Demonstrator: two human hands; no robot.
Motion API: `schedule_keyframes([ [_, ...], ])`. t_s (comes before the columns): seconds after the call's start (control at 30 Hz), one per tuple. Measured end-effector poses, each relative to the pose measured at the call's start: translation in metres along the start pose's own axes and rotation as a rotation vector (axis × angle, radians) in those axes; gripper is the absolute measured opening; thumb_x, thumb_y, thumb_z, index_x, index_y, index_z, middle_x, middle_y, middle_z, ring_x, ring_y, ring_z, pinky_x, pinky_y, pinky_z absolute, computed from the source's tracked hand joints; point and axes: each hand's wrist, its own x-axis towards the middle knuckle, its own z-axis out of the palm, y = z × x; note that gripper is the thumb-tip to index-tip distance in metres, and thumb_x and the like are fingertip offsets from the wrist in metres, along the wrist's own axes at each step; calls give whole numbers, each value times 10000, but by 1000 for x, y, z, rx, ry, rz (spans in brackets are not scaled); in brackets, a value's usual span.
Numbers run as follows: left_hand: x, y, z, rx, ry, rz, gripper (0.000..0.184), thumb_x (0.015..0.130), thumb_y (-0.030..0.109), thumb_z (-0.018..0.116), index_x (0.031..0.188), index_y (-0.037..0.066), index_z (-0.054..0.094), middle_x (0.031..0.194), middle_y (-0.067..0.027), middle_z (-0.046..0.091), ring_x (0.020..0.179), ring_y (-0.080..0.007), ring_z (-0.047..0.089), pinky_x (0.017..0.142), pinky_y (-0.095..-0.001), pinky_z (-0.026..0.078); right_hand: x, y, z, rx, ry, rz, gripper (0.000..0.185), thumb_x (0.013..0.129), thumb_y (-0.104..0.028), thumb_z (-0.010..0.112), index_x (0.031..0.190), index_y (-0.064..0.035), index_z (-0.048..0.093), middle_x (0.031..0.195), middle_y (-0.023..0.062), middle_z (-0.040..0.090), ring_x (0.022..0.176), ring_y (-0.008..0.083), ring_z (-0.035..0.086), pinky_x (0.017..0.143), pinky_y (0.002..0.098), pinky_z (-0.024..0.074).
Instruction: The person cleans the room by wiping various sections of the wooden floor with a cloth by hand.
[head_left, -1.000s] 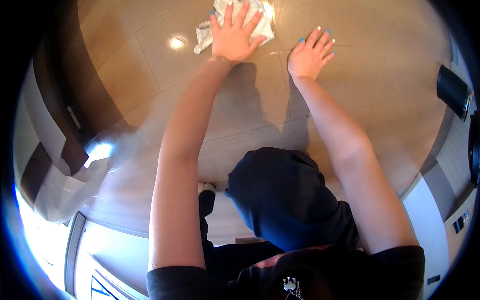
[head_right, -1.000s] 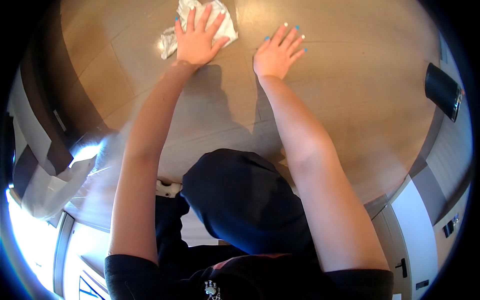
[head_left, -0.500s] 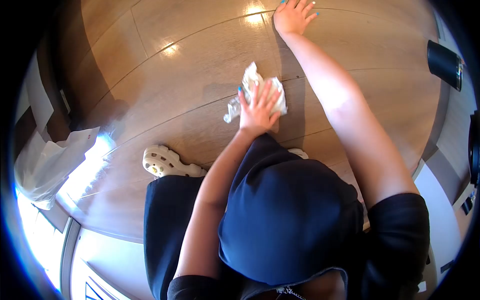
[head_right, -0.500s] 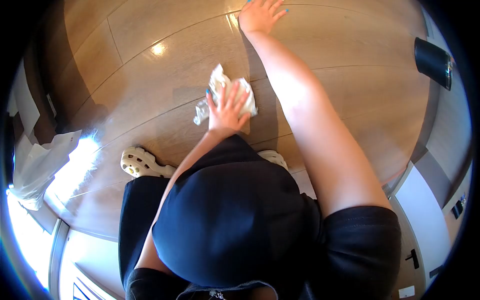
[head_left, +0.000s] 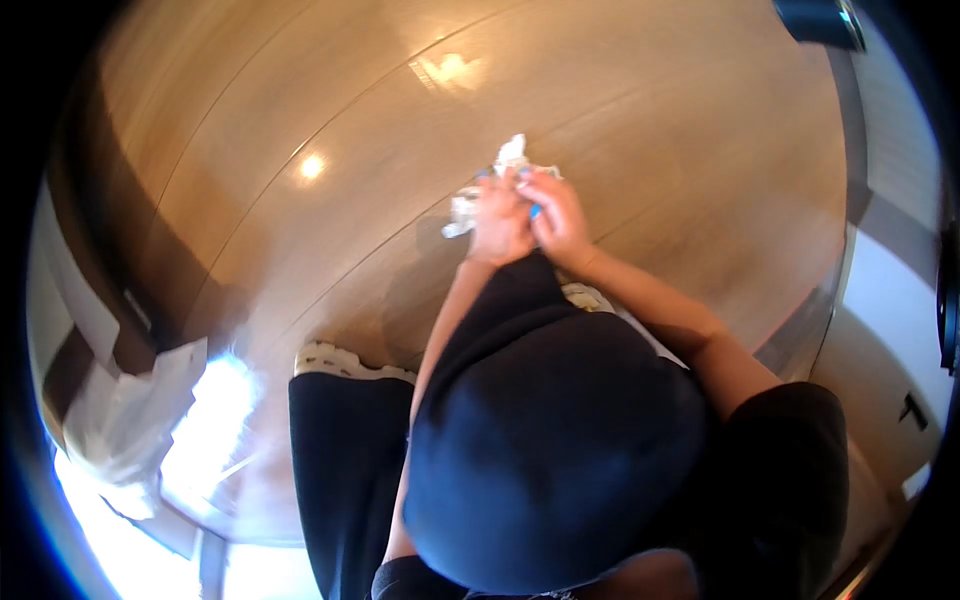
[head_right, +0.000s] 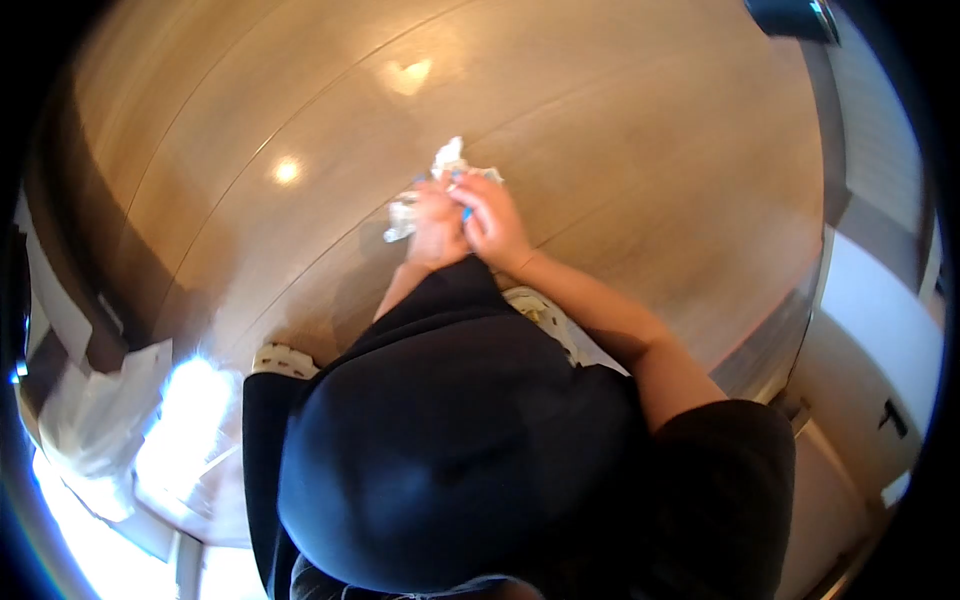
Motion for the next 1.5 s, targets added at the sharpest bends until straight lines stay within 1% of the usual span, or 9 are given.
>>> schedule_keyframes([
  [0.07, 8, 2, -43, -76, 377, -55, 320, 614, -9, 605, 922, 79, 619, 1122, -127, 574, 1046, -344, 534, 826, -481, 396, -20, 5, 8, -101, -156, 87, 585, 736, -120, 613, 1300, -95, 459, 1373, 184, 402, 1270, 403, 368, 1056, 548, 270],
  [0.17, -34, -28, -60, 208, 420, -509, 362, 758, 27, 561, 1116, 64, 600, 1290, -183, 477, 1222, -392, 403, 1016, -494, 311, 4, 0, 32, -270, -181, 93, 695, 741, -380, 661, 1355, -164, 417, 1443, 163, 315, 1321, 405, 288, 1060, 602, 199],
  [0.43, -33, -46, -59, 354, 37, -685, 767, 806, 309, 637, 1422, 50, 262, 1483, -238, 173, 1355, -446, 176, 1055, -597, 192, -35, 43, 3, -446, -313, -94, 694, 721, -495, 638, 1348, -276, 437, 1442, 78, 348, 1315, 379, 307, 1010, 602, 264],
  [0.5, -11, -27, -61, 382, -185, -758, 849, 799, 381, 652, 1443, 48, 210, 1500, -241, 116, 1373, -441, 128, 1050, -630, 157, -55, 67, -35, -556, -398, 138, 703, 713, -441, 640, 1358, -257, 430, 1434, 111, 353, 1318, 377, 300, 1001, 604, 264],
  [0.87, -8, -36, -57, 389, -512, -765, 1277, 652, 675, 667, 1448, 16, -83, 1449, -346, -159, 1348, -516, -122, 971, -740, 43, -140, 202, -134, -948, 687, 1319, 682, 854, -414, 482, 1435, -116, 285, 1424, 226, 318, 1312, 427, 267, 1020, 604, 234],
  [0.97, -8, -38, -57, 389, -527, -768, 1294, 644, 688, 664, 1442, 5, -92, 1442, -352, -169, 1343, -521, -134, 961, -748, 36, -109, 185, -91, -890, 602, 770, 724, 832, -426, 510, 1435, -100, 280, 1420, 241, 313, 1323, 436, 237, 1040, 605, 200],
  [1.17, -1, -33, -60, 378, -579, -832, 1284, 642, 683, 667, 1452, 38, -92, 1463, -303, -189, 1359, -477, -156, 982, -731, 19, 9, 41, 31, -523, -117, 344, 729, 752, -427, 608, 1388, -160, 373, 1403, 248, 313, 1299, 488, 241, 1010, 658, 189],
  [1.4, -7, -37, -59, 392, -561, -829, 1273, 637, 694, 655, 1460, 64, -85, 1483, -263, -180, 1371, -455, -143, 992, -722, 28, 33, 33, 57, -301, -301, -191, 575, 842, -407, 529, 1371, -216, 408, 1448, 142, 306, 1333, 371, 269, 1048, 564, 247],
  [1.5, -6, -32, -60, 402, -506, -798, 1261, 638, 712, 638, 1464, 60, -56, 1482, -280, -161, 1373, -460, -123, 993, -725, 25, 49, 80, 4, -550, -167, 12, 565, 860, -426, 500, 1382, -234, 398, 1433, 112, 350, 1334, 304, 306, 1044, 554, 278],
])
